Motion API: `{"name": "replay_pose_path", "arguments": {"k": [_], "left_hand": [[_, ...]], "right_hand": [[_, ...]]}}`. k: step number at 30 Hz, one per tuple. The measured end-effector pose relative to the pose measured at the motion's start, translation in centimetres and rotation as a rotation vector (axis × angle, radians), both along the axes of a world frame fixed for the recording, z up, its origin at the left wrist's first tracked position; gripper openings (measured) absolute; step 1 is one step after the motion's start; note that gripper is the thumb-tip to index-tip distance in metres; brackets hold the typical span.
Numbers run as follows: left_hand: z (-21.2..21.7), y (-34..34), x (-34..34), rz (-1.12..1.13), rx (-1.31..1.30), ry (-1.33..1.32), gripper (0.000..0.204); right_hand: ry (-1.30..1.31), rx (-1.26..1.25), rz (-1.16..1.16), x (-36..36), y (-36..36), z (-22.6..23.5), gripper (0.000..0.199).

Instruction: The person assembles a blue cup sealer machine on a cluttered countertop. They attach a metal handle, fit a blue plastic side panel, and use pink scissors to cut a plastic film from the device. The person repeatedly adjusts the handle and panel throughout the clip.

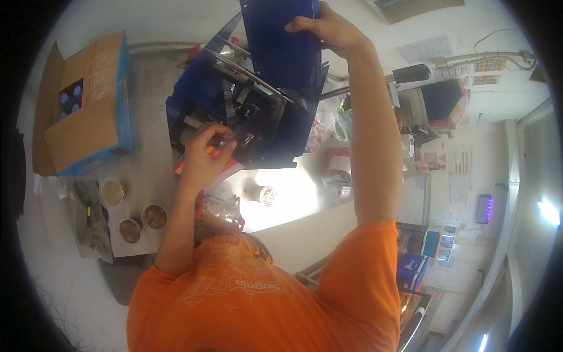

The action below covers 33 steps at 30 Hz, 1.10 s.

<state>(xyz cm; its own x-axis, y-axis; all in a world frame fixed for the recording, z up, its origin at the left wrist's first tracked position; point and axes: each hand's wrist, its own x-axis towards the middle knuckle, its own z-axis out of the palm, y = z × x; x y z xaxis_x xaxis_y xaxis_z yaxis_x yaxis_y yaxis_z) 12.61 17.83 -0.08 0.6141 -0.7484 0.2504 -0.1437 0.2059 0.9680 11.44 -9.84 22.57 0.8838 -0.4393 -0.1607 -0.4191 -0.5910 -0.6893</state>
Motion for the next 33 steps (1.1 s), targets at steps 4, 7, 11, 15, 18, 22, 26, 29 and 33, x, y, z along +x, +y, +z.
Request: {"name": "replay_pose_path", "arguments": {"k": [4, 7, 11, 15, 18, 22, 26, 29, 33], "left_hand": [[-0.4, -0.4, -0.7, 0.187, 0.020, 0.157, 0.034], [0.2, -0.3, -1.1, 0.207, 0.133, 0.237, 0.038], [1.5, -0.3, -0.8, -0.009, 0.148, 0.287, 0.034], [2.0, 0.0, -1.3, 0.071, 0.085, 0.023, 0.030], [1.8, 0.2, -2.2, 0.151, 0.011, -0.044, 0.030], [1.2, 0.4, -3.2, 0.295, 0.025, -0.319, 0.027], [1.3, -0.1, -4.8, 0.233, 0.007, -0.122, 0.034], [0.5, -0.8, -5.4, 0.165, -0.055, 0.097, 0.041], [0.0, -0.8, -5.4, 0.150, -0.036, 0.273, 0.044]], "right_hand": [[-0.013, -0.019, -0.013, -1.1, -1.0, -1.8, 0.076], [0.020, -0.015, -0.027, -1.5, -1.1, -1.9, 0.078], [0.026, -0.040, -0.050, -2.2, -0.6, -2.9, 0.078], [-0.045, -0.034, -0.055, -2.3, -0.9, -3.7, 0.084], [-0.096, -0.079, -0.037, -1.6, 0.3, -2.0, 0.084], [-0.116, -0.119, 0.014, 0.0, 2.1, 1.7, 0.079], [-0.073, -0.240, -0.056, 0.1, 2.0, 4.7, 0.077], [-0.021, -0.190, -0.069, 0.2, 0.9, 4.8, 0.073], [0.086, -0.226, -0.054, 1.0, 0.7, 2.1, 0.068]]}}
